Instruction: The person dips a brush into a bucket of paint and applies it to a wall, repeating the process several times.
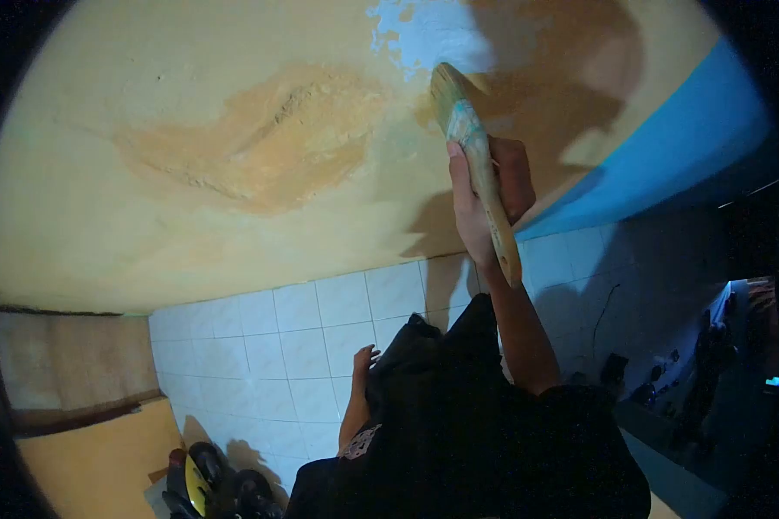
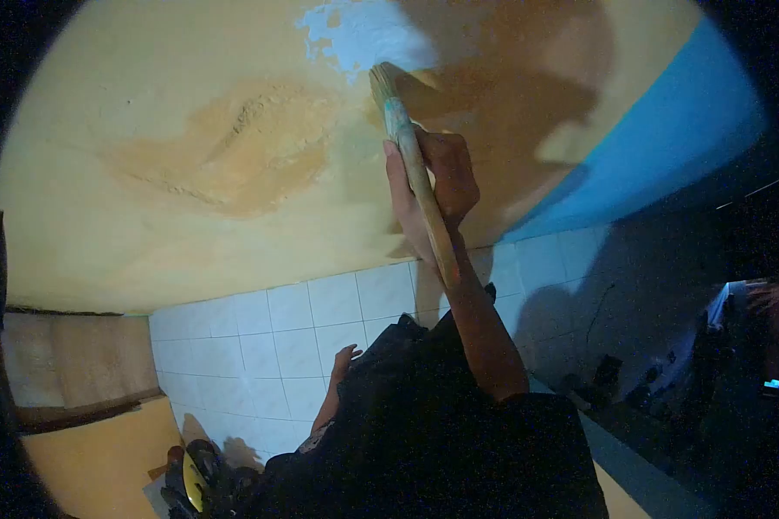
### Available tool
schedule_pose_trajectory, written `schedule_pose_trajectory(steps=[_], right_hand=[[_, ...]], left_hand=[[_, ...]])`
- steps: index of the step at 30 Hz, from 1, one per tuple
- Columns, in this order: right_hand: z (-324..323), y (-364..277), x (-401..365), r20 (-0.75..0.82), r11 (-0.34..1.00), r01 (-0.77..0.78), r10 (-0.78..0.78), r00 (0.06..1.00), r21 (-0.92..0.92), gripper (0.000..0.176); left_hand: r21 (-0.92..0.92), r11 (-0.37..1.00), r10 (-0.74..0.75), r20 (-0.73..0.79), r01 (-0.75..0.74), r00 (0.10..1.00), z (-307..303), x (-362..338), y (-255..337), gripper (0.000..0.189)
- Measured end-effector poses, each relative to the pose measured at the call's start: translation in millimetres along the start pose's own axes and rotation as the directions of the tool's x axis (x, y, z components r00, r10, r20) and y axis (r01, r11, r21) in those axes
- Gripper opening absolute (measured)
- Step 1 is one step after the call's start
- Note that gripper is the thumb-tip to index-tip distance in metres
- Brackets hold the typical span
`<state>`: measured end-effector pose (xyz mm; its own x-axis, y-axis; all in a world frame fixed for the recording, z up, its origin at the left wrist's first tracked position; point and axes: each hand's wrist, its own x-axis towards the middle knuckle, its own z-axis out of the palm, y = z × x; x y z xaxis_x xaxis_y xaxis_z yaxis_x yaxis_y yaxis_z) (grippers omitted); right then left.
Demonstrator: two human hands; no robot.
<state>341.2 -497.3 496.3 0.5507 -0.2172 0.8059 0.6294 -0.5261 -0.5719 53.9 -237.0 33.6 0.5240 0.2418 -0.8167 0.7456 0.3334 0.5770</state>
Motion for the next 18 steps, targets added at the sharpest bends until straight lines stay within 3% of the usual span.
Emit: schedule_pose_trajectory(steps=[4,6,7,9,13,14,15,16,18], right_hand=[[9.0,18.3,-24.0,0.051,0.998,0.026,-0.030,0.998,0.062,0.018],[2.2,5.0,-21.8,0.079,0.997,-0.020,0.015,0.997,0.070,0.016],[-1.6,-4.1,-18.7,0.104,0.994,-0.079,0.071,0.992,0.074,0.014],[-7.5,-34.1,6.4,0.081,0.996,-0.068,0.064,0.995,0.052,0.015],[3.4,-11.0,8.5,0.007,0.997,0.059,-0.059,0.998,0.041,0.016],[7.9,-0.9,-5.0,0.010,0.997,0.061,-0.062,0.998,0.043,0.016],[13.5,10.6,-21.5,0.065,0.998,0.045,-0.048,0.997,0.044,0.016],[16.5,12.0,-26.3,0.119,0.999,0.032,-0.036,0.992,0.043,0.015],[13.7,11.4,-36.6,0.136,0.999,-0.010,0.005,0.991,0.042,0.016]], left_hand=[[-0.029,0.999,-0.016,0.033,0.017,0.999,-12.5,16.9,-14.2,0.032],[0.307,0.887,0.304,0.171,-0.343,0.937,-26.2,34.0,-44.9,0.032],[0.299,0.893,0.296,0.169,-0.335,0.940,-23.7,26.4,-41.9,0.032],[0.465,0.767,0.369,0.243,-0.442,0.897,-15.4,-4.6,-14.5,0.032],[0.275,0.823,0.444,0.233,-0.496,0.865,-26.4,16.2,-42.0,0.033],[0.271,0.825,0.445,0.231,-0.496,0.865,-19.0,7.2,-30.9,0.033],[0.173,0.957,0.221,0.093,-0.235,0.971,-8.5,-8.6,-9.3,0.033],[0.035,0.999,-0.038,-0.012,0.038,0.999,-2.3,-14.9,1.0,0.033],[0.019,0.999,0.036,0.021,-0.036,0.999,-9.2,0.5,-7.4,0.033]])
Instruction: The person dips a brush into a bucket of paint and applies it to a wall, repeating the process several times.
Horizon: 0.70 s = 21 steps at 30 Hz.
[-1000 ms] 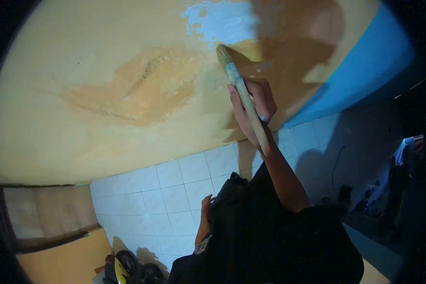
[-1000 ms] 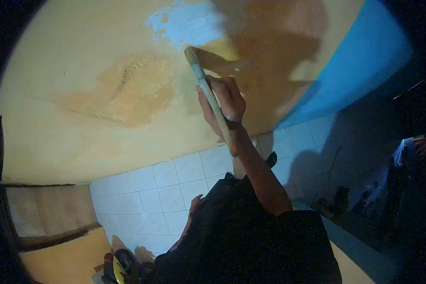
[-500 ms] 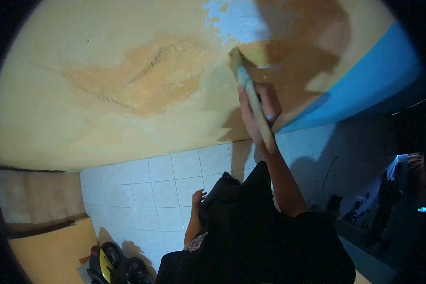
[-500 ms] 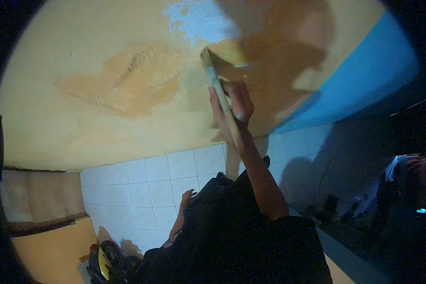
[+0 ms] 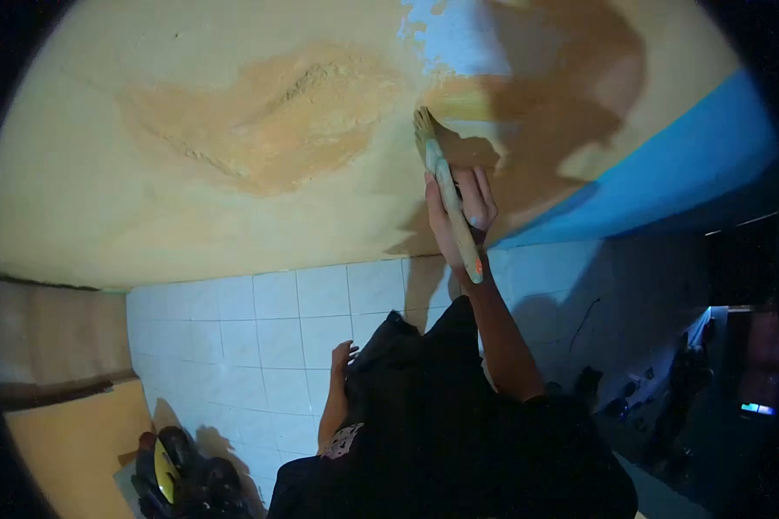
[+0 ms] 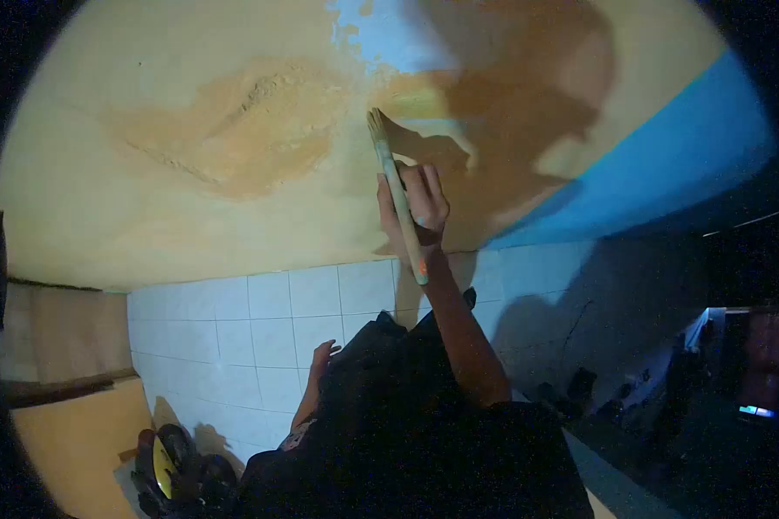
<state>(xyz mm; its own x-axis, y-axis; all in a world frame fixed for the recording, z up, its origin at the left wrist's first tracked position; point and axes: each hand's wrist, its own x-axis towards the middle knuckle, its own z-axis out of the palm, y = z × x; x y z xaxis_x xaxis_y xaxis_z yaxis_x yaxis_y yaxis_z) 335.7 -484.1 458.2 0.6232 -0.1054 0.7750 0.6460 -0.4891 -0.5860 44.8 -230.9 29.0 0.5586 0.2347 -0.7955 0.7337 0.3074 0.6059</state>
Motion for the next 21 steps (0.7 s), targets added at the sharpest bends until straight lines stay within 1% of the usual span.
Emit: schedule_pose_trajectory(steps=[1,2,3,5,6,7,8,9,10,11,12,13,14,15,16,18,19,20,21], right_hand=[[-1.0,-2.6,-4.5,0.018,0.998,-0.055,0.055,0.998,0.001,0.016],[-11.2,-20.0,10.5,0.012,0.996,-0.085,0.085,0.996,-0.011,0.015],[-15.5,-25.8,19.8,0.022,0.996,-0.089,0.089,0.996,-0.014,0.015],[-20.8,-30.5,35.2,-0.092,0.997,0.055,-0.059,0.994,-0.050,0.015],[-23.2,-33.3,40.5,-0.101,0.999,0.037,-0.039,0.994,-0.023,0.014],[-20.3,-28.3,39.1,-0.100,0.999,0.037,-0.039,0.994,-0.026,0.014],[-14.7,-19.4,34.0,-0.064,0.999,0.019,-0.021,0.998,-0.033,0.014],[-10.6,-11.3,26.1,-0.028,0.999,0.002,-0.003,1.000,-0.039,0.014],[-8.5,-2.3,13.7,-0.026,0.999,0.001,-0.002,1.000,-0.041,0.014],[-6.7,5.1,2.4,0.039,0.999,-0.004,0.005,0.999,-0.034,0.014],[-5.3,12.8,-4.1,0.103,1.000,-0.005,0.008,0.995,-0.027,0.014],[-5.6,9.6,-0.7,0.104,1.000,0.002,0.001,0.995,-0.026,0.014],[-7.5,1.7,2.7,0.065,1.000,0.001,0.000,0.998,-0.021,0.013],[-10.7,-5.9,5.6,0.025,1.000,-0.005,0.006,1.000,-0.019,0.013],[-14.0,-12.7,12.7,0.026,1.000,-0.014,0.015,1.000,-0.022,0.013],[-17.2,-20.0,30.1,-0.055,0.998,0.051,-0.054,0.997,-0.044,0.015],[-15.2,-14.2,31.9,-0.062,0.998,0.049,-0.052,0.997,-0.051,0.015],[-12.6,-5.3,31.7,-0.067,0.995,0.072,-0.076,0.995,-0.064,0.016],[-10.9,2.4,27.1,-0.071,0.993,0.095,-0.100,0.992,-0.076,0.017]], left_hand=[[-0.009,0.998,0.065,0.025,-0.064,0.998,-2.7,3.9,-12.5,0.032],[-0.070,0.995,-0.073,-0.037,0.071,0.997,6.5,-10.7,-0.5,0.032],[0.037,0.997,0.062,0.031,-0.063,0.998,4.7,-14.8,-0.8,0.031],[-0.092,0.995,-0.034,-0.021,0.032,0.999,7.1,-11.5,3.0,0.031],[-0.091,0.995,-0.037,-0.019,0.035,0.999,7.1,-11.7,4.2,0.031],[-0.013,1.000,-0.004,0.014,0.004,1.000,7.1,-12.9,6.3,0.032],[0.064,0.998,0.026,0.048,-0.029,0.998,8.3,-15.5,9.0,0.032],[0.064,0.998,0.024,0.050,-0.027,0.998,10.4,-18.1,11.2,0.032],[0.038,0.999,-0.018,0.010,0.017,1.000,13.9,-22.4,15.0,0.032],[0.011,0.998,-0.057,-0.029,0.058,0.998,13.0,-18.5,11.1,0.031],[0.009,0.999,-0.053,-0.027,0.053,0.998,9.8,-15.2,8.8,0.031],[0.143,0.982,0.117,0.033,-0.120,0.993,-1.9,1.6,-12.7,0.031],[0.265,0.921,0.266,0.109,-0.286,0.958,-6.3,5.3,-24.3,0.031],[0.267,0.923,0.257,0.108,-0.277,0.960,-9.8,9.9,-35.6,0.031],[0.350,0.876,0.298,0.144,-0.330,0.944,-11.7,10.1,-36.2,0.031],[0.502,0.743,0.373,0.239,-0.442,0.897,-17.3,13.1,-29.9,0.031],[0.507,0.738,0.372,0.246,-0.446,0.895,-16.5,13.9,-28.4,0.031],[0.370,0.854,0.316,0.193,-0.367,0.929,-11.8,11.8,-27.0,0.030],[0.216,0.937,0.248,0.148,-0.276,0.957,-9.4,9.8,-25.3,0.028]])
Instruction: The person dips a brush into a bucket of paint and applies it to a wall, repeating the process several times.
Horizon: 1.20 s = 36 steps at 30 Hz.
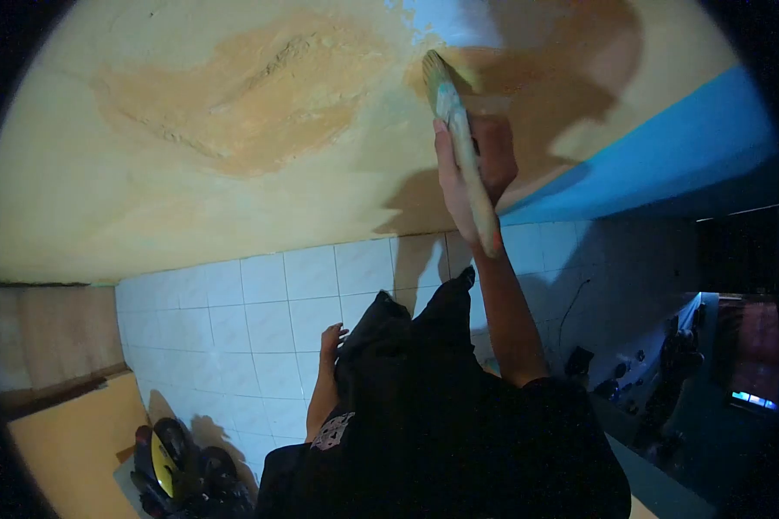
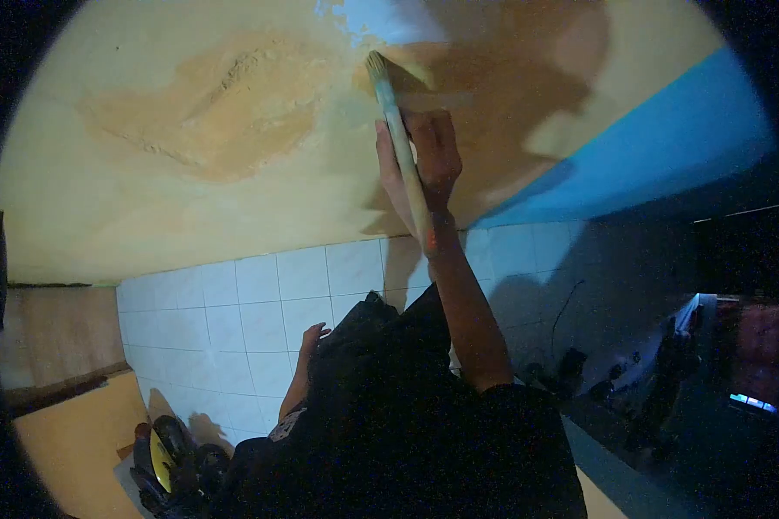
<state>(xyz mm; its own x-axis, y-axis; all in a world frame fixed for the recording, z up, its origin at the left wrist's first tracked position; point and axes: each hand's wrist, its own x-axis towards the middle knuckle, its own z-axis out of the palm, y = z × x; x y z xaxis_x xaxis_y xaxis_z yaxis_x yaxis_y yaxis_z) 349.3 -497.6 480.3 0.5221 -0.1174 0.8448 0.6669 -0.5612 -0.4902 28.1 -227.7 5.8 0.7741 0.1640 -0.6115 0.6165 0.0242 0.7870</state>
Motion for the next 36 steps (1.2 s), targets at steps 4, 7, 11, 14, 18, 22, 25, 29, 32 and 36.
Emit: schedule_pose_trajectory(steps=[4,7,11,14,18,22,25,29,32,36], right_hand=[[2.5,26.6,-42.2,0.086,1.000,-0.005,0.005,0.996,0.003,0.018],[-4.0,13.5,-39.1,0.055,0.995,-0.095,0.096,0.994,-0.020,0.018],[-10.0,-6.1,-7.7,-0.091,1.000,-0.002,0.001,0.996,-0.018,0.018],[-1.5,13.6,-22.6,-0.075,1.000,-0.012,0.012,0.997,-0.008,0.018],[-4.3,27.0,-56.6,0.025,0.991,-0.128,0.129,0.991,-0.027,0.019],[-18.8,-3.8,-19.6,-0.025,0.986,-0.124,0.122,0.992,-0.114,0.018],[-14.6,-0.3,-5.1,-0.148,0.998,-0.060,0.055,0.988,-0.030,0.018],[-2.2,29.0,-50.6,-0.046,0.996,-0.064,0.061,0.997,-0.060,0.018],[-0.9,28.5,-56.4,-0.050,0.995,-0.104,0.104,0.993,0.002,0.018],[-21.2,-0.7,-9.5,-0.145,0.998,-0.062,0.057,0.988,-0.028,0.017]], left_hand=[[0.201,0.965,0.166,0.012,-0.165,0.986,-1.8,2.7,9.9,0.028],[0.042,0.990,-0.131,-0.049,0.133,0.990,3.4,-19.5,40.4,0.028],[0.606,0.717,0.301,0.176,-0.345,0.937,-19.1,1.3,-16.8,0.027],[0.604,0.682,0.365,0.207,-0.412,0.908,-25.1,12.3,-28.9,0.029],[-0.330,0.872,-0.415,-0.101,0.363,0.904,2.9,-8.5,54.8,0.031],[0.016,0.992,0.128,0.022,-0.128,0.992,-11.2,-12.1,12.9,0.032],[0.466,0.809,0.296,0.202,-0.357,0.934,-20.4,-3.0,5.1,0.033],[0.174,0.979,0.093,0.083,-0.106,0.992,-14.9,5.5,-6.0,0.031],[0.250,0.944,0.190,0.120,-0.215,0.974,-13.9,0.9,5.7,0.030],[0.349,0.897,0.227,0.165,-0.272,0.960,-22.6,-1.7,-7.7,0.031]])
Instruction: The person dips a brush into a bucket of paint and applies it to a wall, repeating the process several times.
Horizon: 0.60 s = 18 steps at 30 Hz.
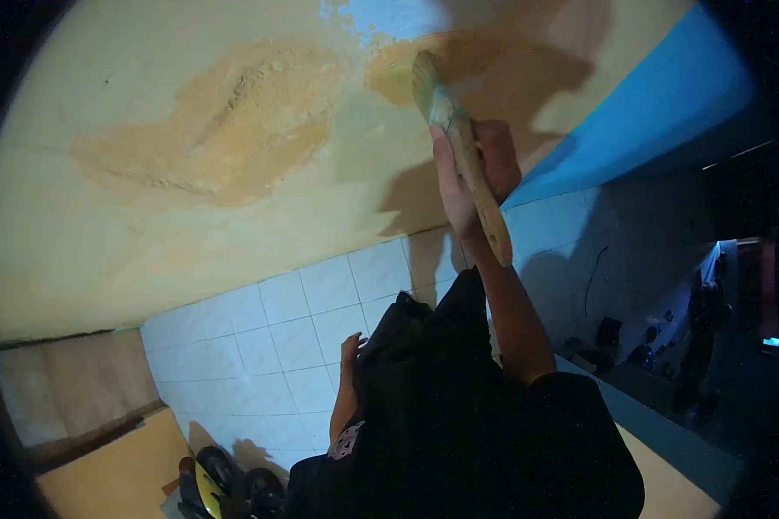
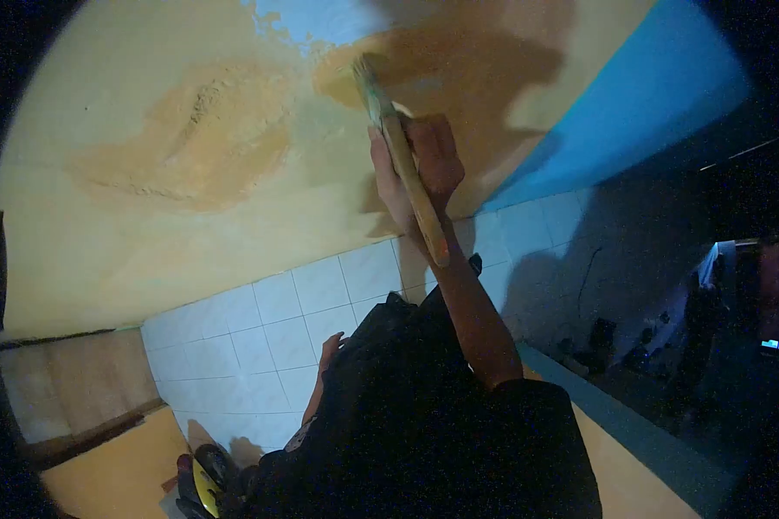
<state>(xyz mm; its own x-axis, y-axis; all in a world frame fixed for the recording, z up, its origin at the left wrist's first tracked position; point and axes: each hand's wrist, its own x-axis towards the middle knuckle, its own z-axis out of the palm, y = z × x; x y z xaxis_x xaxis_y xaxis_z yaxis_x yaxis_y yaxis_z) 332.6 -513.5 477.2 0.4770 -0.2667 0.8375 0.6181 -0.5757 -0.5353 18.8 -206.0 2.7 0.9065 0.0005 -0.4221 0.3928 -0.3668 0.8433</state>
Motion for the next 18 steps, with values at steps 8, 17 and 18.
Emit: schedule_pose_trajectory(steps=[8,17,18], right_hand=[[12.6,43.6,-46.8,0.143,0.998,-0.043,0.037,0.989,0.041,0.017],[-0.2,17.3,-1.2,-0.070,0.998,-0.044,0.048,0.996,0.048,0.016],[6.9,30.3,-20.6,-0.017,0.998,-0.036,0.037,0.999,0.053,0.015]], left_hand=[[0.093,0.995,-0.026,-0.021,0.028,0.999,-4.1,14.8,25.5,0.034],[-0.097,0.985,-0.144,0.018,0.145,0.989,-10.9,3.8,36.4,0.041],[0.110,0.986,-0.129,0.055,0.122,0.990,-12.4,5.8,39.9,0.037]])
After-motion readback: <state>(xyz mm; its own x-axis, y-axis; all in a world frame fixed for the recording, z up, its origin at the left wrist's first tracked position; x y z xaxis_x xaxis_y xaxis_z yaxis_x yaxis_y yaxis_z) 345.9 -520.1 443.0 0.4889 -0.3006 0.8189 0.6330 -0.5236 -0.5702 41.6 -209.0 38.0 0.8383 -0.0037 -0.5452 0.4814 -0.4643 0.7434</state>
